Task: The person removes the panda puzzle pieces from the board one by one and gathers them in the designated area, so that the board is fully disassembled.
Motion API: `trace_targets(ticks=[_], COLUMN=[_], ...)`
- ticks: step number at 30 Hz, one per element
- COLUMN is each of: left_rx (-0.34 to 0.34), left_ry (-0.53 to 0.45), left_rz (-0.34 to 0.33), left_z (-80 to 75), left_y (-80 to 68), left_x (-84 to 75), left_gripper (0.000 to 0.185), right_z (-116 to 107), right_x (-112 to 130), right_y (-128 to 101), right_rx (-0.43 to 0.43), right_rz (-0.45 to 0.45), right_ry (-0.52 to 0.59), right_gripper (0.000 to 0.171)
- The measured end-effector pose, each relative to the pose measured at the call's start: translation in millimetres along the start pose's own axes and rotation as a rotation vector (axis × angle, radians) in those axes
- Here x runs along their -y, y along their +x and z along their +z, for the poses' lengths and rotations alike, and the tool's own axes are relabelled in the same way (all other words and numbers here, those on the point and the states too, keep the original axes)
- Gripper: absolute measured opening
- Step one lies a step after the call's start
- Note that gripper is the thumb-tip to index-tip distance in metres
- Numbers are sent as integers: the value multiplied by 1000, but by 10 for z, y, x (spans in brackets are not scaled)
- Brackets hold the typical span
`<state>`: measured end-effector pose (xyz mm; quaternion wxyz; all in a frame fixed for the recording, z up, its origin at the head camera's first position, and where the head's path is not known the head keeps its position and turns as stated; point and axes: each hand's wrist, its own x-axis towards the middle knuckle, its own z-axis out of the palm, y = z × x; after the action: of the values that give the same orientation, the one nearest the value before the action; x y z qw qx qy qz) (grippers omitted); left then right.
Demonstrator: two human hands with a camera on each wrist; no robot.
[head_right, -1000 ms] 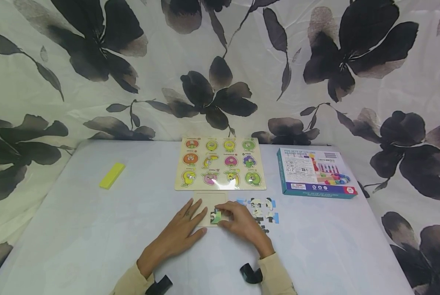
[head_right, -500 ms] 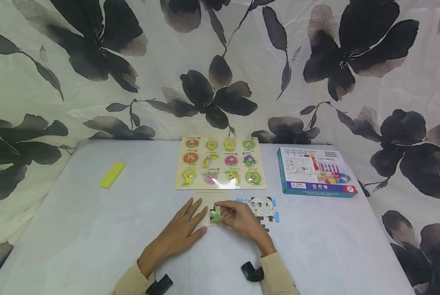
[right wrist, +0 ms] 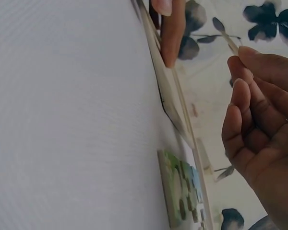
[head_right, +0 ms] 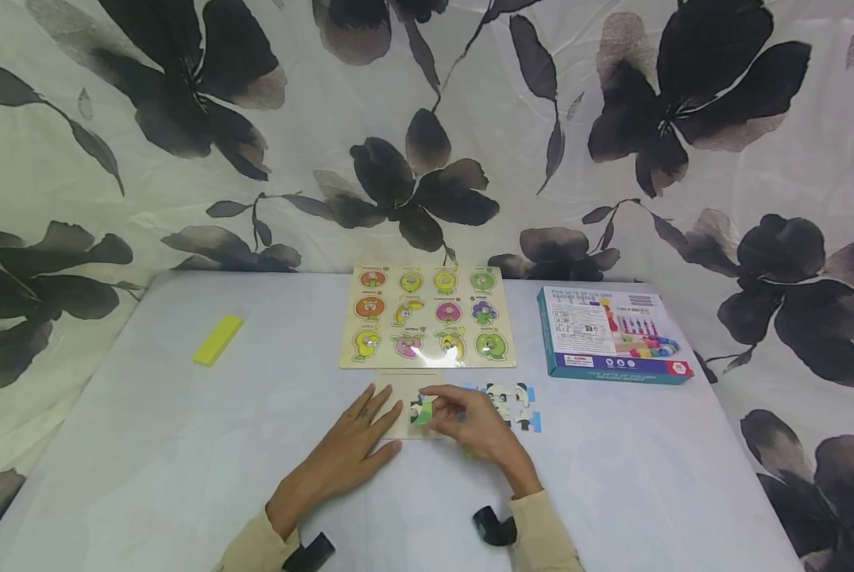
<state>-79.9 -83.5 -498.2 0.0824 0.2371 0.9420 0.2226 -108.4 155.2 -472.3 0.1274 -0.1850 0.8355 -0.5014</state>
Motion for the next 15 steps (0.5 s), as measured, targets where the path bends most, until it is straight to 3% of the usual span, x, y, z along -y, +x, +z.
trace_targets(ticks=[15], left_rx=[-5], left_ry=[9], left_rz=[2], left_z=[29], left_y=[10], left_x=[11], left_gripper=[60], right_z=[-236], right_x=[6], right_y=[-109], right_rx=[-69], right_rz=[25], right_ry=[19], right_gripper=[42])
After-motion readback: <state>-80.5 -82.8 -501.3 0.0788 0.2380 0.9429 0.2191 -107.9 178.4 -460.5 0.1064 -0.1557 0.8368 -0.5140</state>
